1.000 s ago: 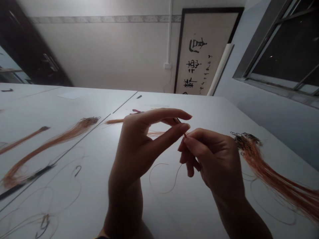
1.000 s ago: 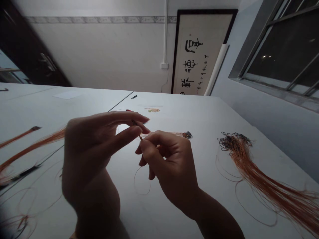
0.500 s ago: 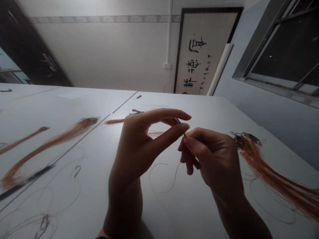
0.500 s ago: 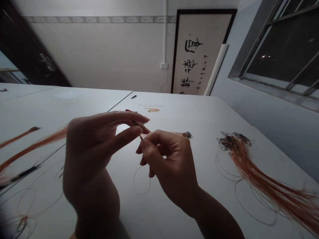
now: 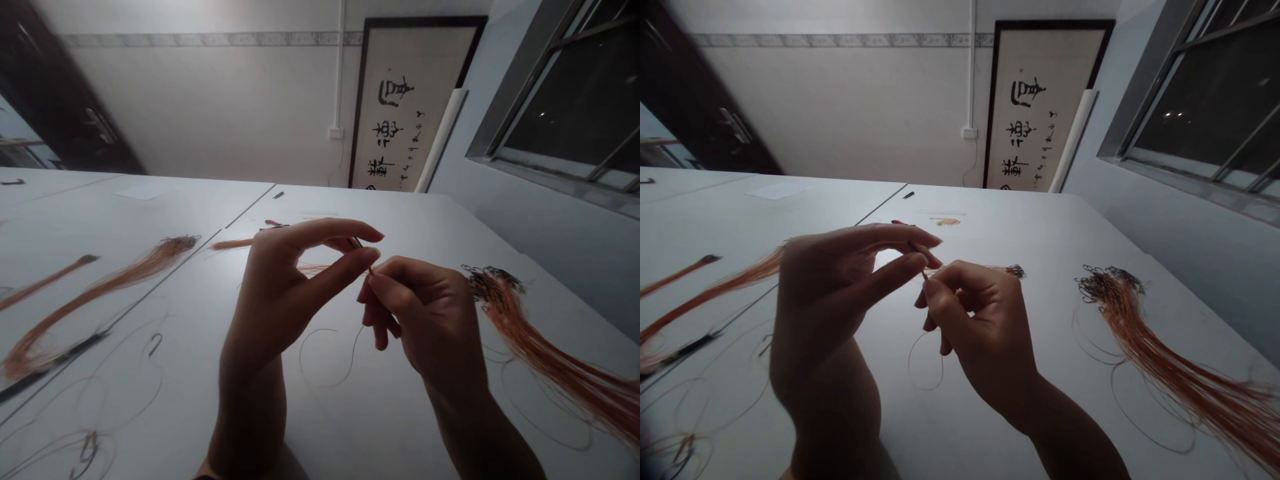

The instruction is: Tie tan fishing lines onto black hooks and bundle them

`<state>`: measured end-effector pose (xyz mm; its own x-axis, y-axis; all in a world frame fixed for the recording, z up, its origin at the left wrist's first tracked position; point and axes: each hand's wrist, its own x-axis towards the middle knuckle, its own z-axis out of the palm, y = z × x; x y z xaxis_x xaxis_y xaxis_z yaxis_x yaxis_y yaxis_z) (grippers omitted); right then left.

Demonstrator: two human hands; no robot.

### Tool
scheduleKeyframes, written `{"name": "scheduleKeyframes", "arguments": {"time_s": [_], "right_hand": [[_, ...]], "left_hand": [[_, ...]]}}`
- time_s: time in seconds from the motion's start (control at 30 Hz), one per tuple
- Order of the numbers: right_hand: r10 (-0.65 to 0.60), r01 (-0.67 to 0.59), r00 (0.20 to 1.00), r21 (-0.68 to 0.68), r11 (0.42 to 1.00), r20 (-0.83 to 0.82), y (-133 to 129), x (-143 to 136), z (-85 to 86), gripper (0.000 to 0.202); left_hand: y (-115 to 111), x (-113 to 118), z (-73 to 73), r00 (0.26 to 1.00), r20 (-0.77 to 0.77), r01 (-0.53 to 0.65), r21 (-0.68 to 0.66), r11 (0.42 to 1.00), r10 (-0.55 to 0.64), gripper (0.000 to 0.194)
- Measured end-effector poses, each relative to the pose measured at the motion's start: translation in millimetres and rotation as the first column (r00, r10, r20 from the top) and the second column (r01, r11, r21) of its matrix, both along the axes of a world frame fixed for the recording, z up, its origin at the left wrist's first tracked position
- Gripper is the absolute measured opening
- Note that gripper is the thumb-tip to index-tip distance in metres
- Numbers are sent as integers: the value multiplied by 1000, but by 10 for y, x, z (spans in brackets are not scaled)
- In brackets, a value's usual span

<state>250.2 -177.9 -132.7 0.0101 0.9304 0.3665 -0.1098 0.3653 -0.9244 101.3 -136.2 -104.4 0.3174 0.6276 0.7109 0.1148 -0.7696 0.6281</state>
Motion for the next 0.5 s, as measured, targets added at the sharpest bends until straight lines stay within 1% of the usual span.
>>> {"name": "scheduleKeyframes", "arguments": {"time_s": [0.5], "right_hand": [[0, 0, 1000, 5, 1000, 21, 15, -4, -13, 25]], "left_hand": [[16, -3, -6, 1000, -4, 3, 4, 1000, -3, 14]]}}
